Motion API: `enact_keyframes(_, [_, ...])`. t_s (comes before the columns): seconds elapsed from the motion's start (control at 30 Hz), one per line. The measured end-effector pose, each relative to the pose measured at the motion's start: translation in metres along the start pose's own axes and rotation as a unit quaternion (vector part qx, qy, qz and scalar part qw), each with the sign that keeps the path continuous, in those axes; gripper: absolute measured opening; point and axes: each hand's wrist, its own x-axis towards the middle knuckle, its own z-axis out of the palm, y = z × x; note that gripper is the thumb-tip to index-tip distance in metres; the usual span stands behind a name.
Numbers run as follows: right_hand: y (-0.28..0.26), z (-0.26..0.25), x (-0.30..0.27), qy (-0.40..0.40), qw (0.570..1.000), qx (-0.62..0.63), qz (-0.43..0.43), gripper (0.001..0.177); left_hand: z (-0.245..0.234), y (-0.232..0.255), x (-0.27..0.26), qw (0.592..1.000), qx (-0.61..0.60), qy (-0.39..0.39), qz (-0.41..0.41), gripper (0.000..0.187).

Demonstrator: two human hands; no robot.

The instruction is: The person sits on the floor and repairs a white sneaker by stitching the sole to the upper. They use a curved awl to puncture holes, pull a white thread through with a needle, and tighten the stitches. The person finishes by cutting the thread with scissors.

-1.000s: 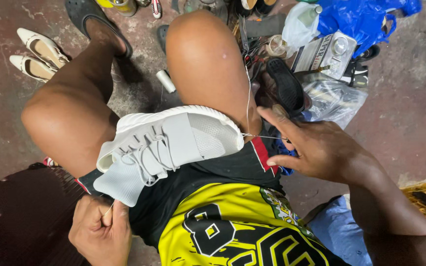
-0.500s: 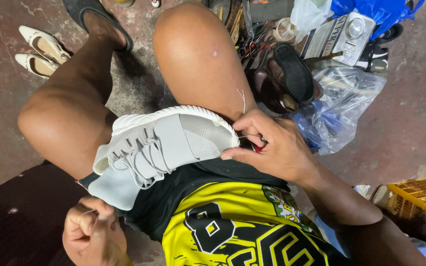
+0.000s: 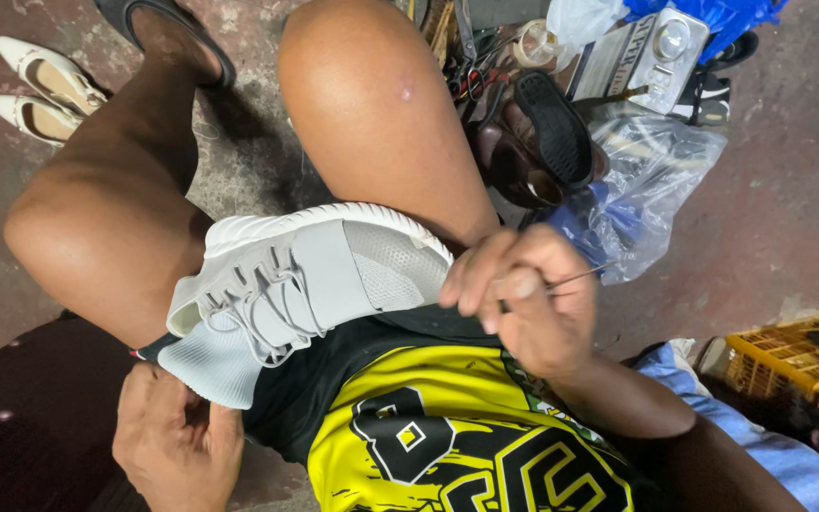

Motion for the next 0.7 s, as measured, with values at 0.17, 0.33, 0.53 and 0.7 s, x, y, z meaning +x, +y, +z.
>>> enact_keyframes(0.17, [0.024, 0.010, 0.002, 0.020, 0.990, -0.134, -0.032, 0.019, 0.009, -0.015, 0.004, 0.996, -0.079, -0.026, 0.019, 0.014])
enact_keyframes(0.33, [0.030, 0.014, 0.006, 0.033, 0.980, -0.195, -0.014, 0.019, 0.004, -0.052, -0.001, 0.985, -0.173, -0.019, -0.001, 0.030])
enact_keyframes(0.53, [0.031, 0.012, 0.016, 0.055, 0.995, 0.024, 0.081, 0.026, -0.001, -0.060, -0.009, 0.974, -0.223, 0.020, -0.045, 0.025])
enact_keyframes(0.7, [0.023, -0.008, 0.034, 0.047, 0.954, 0.217, 0.204, 0.026, -0.029, 0.009, 0.011, 0.997, -0.040, 0.066, -0.027, 0.015])
